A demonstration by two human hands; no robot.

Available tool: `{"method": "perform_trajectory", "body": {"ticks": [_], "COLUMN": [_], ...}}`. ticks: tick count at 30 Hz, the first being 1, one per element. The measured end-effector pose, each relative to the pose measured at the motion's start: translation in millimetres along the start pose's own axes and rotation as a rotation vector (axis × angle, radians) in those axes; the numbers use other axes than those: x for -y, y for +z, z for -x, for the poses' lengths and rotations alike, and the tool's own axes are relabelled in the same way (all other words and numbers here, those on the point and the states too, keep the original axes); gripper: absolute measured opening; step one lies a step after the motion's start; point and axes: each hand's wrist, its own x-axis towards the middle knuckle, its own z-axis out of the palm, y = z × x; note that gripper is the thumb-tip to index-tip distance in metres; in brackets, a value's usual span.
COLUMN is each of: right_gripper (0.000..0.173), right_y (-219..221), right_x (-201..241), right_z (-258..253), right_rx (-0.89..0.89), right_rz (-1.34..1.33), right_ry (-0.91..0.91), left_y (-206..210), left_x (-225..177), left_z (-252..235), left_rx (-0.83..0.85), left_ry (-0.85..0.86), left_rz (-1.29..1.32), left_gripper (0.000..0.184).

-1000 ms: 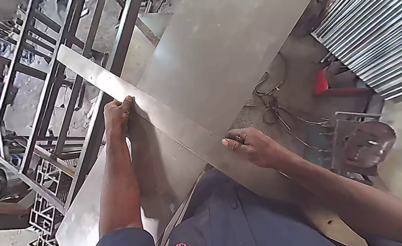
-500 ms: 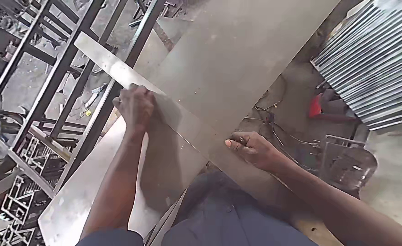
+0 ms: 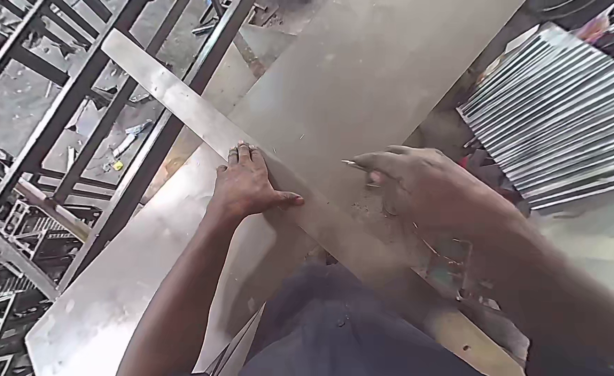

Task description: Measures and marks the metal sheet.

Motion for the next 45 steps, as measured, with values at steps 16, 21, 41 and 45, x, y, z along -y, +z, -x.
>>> {"method": "perform_trajectory", "body": {"ticks": [16, 21, 41, 45], "right_gripper": [0.011, 0.007, 0.033, 0.035], "right_y": [18.7, 13.8, 118.5, 139.1], "right_x": [68.8, 62.2, 13.7, 33.6], "right_z": [-166.6, -122.7, 108.5, 131.2], "right_rx": [0.254, 0.269, -0.123, -0.151], "right_rz": [0.343, 0.412, -0.291, -0.418], "right_ry": [-0.115, -0.180, 0.331, 0.311], "left_y": [-7.5, -8.0, 17.4, 26.2], "left_x": [-2.9, -4.9, 29.7, 47.4], "left_z": [1.3, -4.0, 44.1, 73.6], "left_rx": [0.020, 0.065, -0.123, -0.105], "left_ry": [0.033, -0.018, 0.197, 0.205], "left_rz": [0.046, 0.019, -0.141, -0.178], "left_gripper": [0.144, 0.154, 0.131, 0.129]}}
